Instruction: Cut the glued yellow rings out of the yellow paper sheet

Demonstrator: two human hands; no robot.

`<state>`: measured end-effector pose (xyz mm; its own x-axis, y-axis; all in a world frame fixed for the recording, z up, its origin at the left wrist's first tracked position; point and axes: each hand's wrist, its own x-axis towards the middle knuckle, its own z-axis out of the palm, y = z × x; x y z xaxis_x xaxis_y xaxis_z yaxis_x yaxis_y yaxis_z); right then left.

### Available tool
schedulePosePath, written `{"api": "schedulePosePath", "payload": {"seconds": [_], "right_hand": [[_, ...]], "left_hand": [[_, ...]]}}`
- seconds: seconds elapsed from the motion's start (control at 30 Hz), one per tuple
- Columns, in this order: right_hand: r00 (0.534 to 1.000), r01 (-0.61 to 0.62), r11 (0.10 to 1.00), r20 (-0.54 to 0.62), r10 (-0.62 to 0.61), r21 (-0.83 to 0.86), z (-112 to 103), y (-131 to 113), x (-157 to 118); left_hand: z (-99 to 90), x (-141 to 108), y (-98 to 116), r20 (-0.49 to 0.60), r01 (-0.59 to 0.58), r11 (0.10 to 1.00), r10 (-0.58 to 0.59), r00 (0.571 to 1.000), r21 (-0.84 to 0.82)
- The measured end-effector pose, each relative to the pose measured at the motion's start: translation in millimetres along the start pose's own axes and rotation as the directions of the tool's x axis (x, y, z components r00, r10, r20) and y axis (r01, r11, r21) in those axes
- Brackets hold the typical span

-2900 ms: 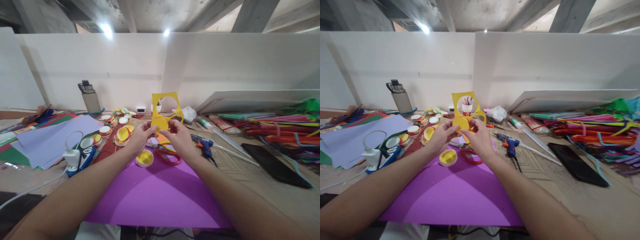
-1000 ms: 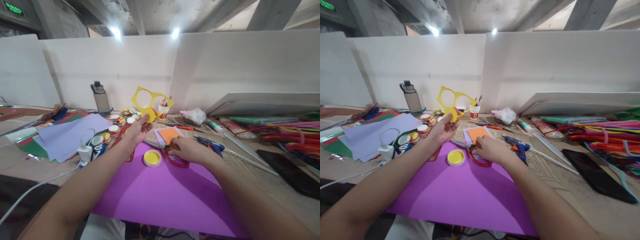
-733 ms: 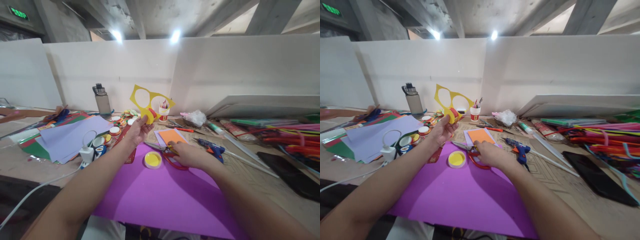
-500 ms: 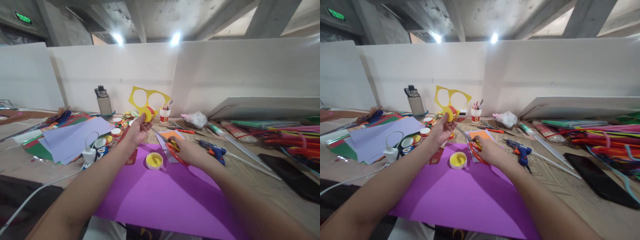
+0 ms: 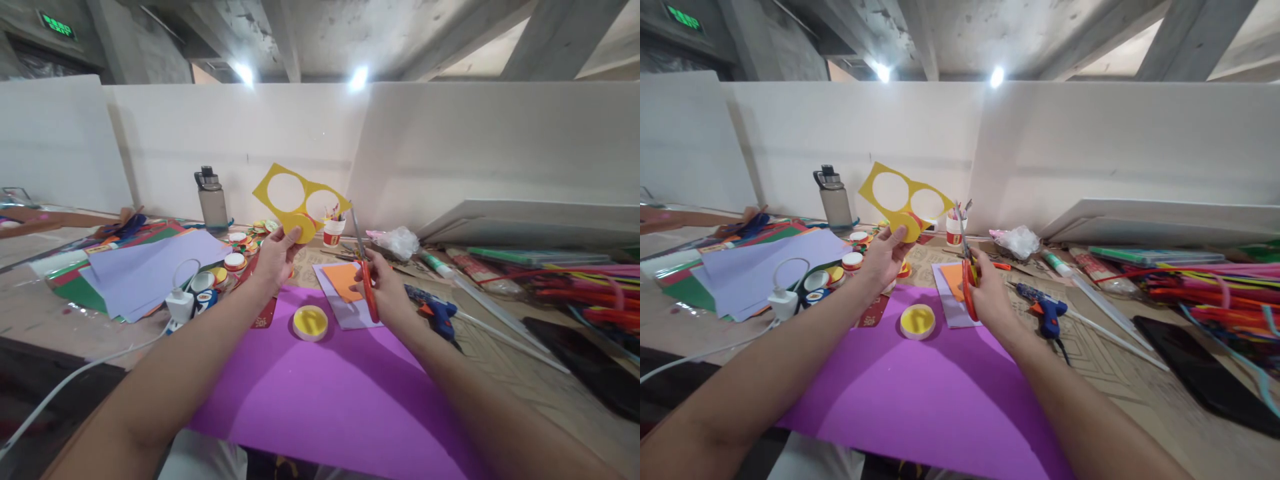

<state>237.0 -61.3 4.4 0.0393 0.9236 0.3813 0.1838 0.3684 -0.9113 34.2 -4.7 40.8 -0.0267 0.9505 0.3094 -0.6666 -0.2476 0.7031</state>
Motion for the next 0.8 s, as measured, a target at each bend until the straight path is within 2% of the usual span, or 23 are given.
{"api": "schedulePosePath", "payload": {"seconds": [0.17,0.3,0.43,0.57,0.63,0.7,0.8], "right_hand": [[0.987,0.069,0.995,-0.149,-0.057,0.077,5,-12,-9],[0.958,0.199,0.976,-0.23,-0.174,0.087,7,-18,-15],[0.962,0.191,0.981,-0.207,-0.178,0.043,7,-22,-19],[0.952,0.244,0.968,-0.179,-0.249,-0.05,8,-24,-22],[0.949,0.264,0.959,-0.15,-0.277,-0.101,7,-22,-22],[0.958,0.255,0.958,-0.1,-0.269,-0.134,5,-19,-20],[0.985,0.169,0.963,-0.01,-0.175,-0.208,3,-15,-19]], "left_hand": [[3.7,-5,-3,0.132,-0.141,0.978,0.12,0.984,0.157],[4.0,-8,-5,0.142,-0.169,0.945,0.134,0.981,0.281],[2.9,-11,-4,0.098,-0.182,0.885,0.155,0.983,0.429],[3.9,-13,-2,0.08,-0.173,0.837,0.154,0.985,0.519],[5.9,-14,-2,0.038,-0.115,0.887,0.109,0.993,0.448],[8.0,-13,-3,-0.033,0.001,0.964,0.008,0.999,0.266],[9.9,-12,-2,-0.177,0.178,0.984,-0.177,0.968,-0.012]]}}
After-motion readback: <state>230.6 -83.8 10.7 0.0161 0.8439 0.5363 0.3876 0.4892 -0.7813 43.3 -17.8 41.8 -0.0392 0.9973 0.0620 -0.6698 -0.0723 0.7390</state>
